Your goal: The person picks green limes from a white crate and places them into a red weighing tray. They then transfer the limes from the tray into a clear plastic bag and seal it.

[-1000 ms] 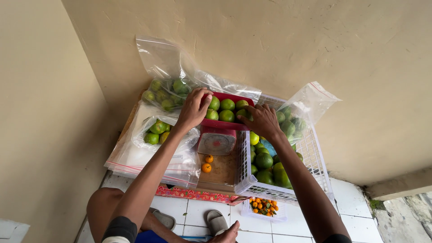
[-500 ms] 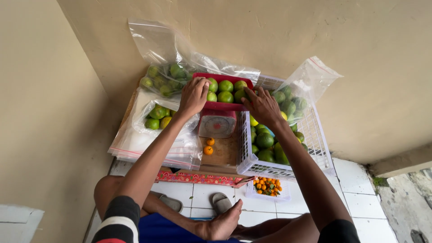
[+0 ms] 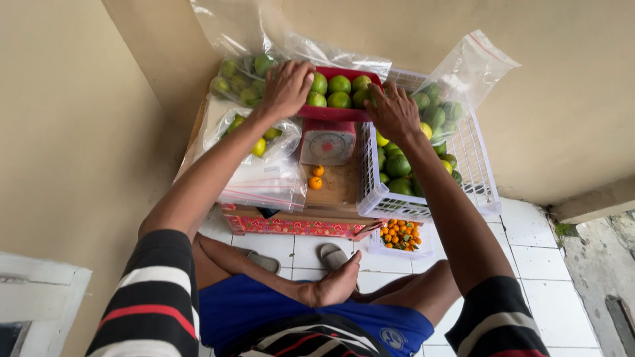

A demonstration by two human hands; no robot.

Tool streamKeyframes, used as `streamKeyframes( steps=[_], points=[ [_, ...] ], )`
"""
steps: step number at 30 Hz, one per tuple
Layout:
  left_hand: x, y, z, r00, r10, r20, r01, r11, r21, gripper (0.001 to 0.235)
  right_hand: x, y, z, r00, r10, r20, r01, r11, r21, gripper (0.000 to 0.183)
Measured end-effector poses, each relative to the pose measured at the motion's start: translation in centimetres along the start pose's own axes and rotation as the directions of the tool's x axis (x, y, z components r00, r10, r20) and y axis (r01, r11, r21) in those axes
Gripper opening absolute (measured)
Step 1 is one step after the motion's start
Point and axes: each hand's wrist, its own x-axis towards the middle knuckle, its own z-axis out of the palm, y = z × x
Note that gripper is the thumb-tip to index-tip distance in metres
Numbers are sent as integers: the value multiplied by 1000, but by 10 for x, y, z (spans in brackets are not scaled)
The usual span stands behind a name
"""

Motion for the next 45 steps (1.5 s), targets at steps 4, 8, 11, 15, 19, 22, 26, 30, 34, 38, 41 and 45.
streamKeyframes(
  steps=[4,8,11,15,19,22,26,30,34,38,41,45],
  points=[
    [7,-6,-18,997,-61,50,64,997,-44,27,0,-1,-1,1000,-3,1,3,999,-49,47],
    [5,3,-20,995,-78,66,89,979,-184,23,-2,-5,-3,999,39,5,-39,999,15,50],
    [6,13,-8,998,-33,45,39,991,-127,25,0,-3,2,999,33,-27,-32,999,25,51],
    [-1,43,-5,987,-23,162,22,1000,6,39,-7,-8,9,994,7,-113,-6,1000,10,57],
    [-4,61,-9,940,-52,337,36,998,52,50,-11,-17,4,997,8,-79,-6,999,31,67],
    [-5,61,-4,947,-30,320,4,997,80,57,-15,-22,2,1000,-27,16,27,1000,-5,71],
    [-1,54,-10,945,-105,309,97,994,43,51,-17,-24,-2,995,-59,80,59,998,7,78],
    [3,36,-4,972,-106,209,115,993,-34,23,-13,-22,-1,992,-47,114,37,995,91,82],
    [8,28,-13,971,-95,218,112,991,-67,22,-9,-21,0,993,-69,92,63,996,69,80],
    [5,34,-18,966,-170,196,178,984,-24,8,-7,-26,-4,996,-33,87,29,999,46,77],
    [6,33,-19,979,-155,130,154,988,22,4,-2,-35,-6,997,21,71,-26,997,71,77],
    [10,41,-29,962,-149,228,164,985,-47,7,-2,-34,5,999,11,33,-14,997,71,75]
  ],
)
